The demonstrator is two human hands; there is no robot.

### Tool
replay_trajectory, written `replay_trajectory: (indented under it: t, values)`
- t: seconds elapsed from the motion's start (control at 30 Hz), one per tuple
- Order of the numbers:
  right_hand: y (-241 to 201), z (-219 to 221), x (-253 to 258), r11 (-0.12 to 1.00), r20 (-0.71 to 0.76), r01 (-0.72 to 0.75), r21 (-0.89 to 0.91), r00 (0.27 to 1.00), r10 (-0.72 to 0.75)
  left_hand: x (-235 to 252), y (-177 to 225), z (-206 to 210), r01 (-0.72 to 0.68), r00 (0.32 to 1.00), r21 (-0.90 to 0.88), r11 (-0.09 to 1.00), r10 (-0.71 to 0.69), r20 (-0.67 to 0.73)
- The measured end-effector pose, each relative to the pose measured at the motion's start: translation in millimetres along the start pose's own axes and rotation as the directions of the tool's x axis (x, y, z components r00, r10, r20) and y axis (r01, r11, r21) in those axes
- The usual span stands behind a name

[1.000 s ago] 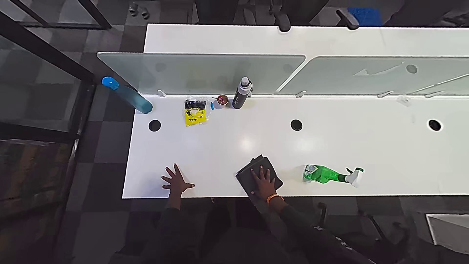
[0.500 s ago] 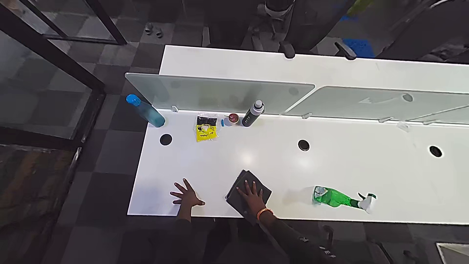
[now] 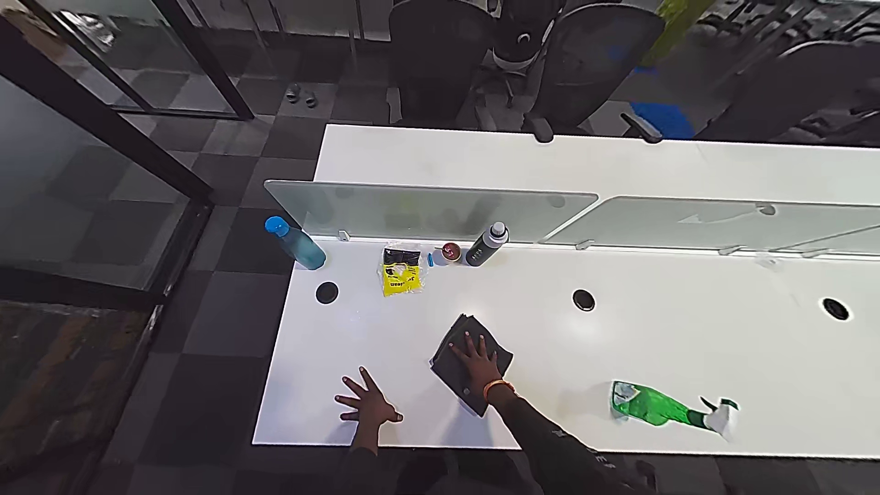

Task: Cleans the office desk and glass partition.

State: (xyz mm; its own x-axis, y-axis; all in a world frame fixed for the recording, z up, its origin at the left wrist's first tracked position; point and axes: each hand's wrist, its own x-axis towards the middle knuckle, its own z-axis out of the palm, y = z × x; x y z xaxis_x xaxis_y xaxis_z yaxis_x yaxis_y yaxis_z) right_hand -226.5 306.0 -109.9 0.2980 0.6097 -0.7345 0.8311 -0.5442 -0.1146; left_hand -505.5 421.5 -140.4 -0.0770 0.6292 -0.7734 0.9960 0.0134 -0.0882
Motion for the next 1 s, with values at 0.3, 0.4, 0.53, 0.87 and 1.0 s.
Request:
replay_trajectory:
  t: [0.3,0.4,0.53,0.87,1.0]
  values:
    - [-9.1,-47.7,46.3,0.998,-0.055,-0.031,0.054,0.998,0.034,1.0,0.4,2.2,0.005,1.000,-0.024,1.000,-0.005,-0.017]
    - [-11.3,-78.4,72.6,0.997,-0.091,-0.009,0.078,0.996,0.016,0.1,0.0,-0.2,-0.002,1.000,-0.046,0.999,0.000,-0.031]
    - [-13.0,-102.3,100.4,0.993,-0.110,-0.026,0.117,0.993,0.039,2.3,-1.4,6.4,0.003,0.999,-0.056,0.998,-0.006,-0.042]
    - [-28.1,-37.2,53.5,0.977,-0.164,0.063,0.206,0.986,-0.029,-2.7,9.2,6.3,0.062,0.993,0.031,0.998,-0.058,-0.101]
    - [-58.5,44.4,-11.4,0.951,-0.122,0.294,0.090,0.951,-0.283,-13.1,-0.6,9.7,-0.021,0.976,0.077,0.997,0.037,-0.215]
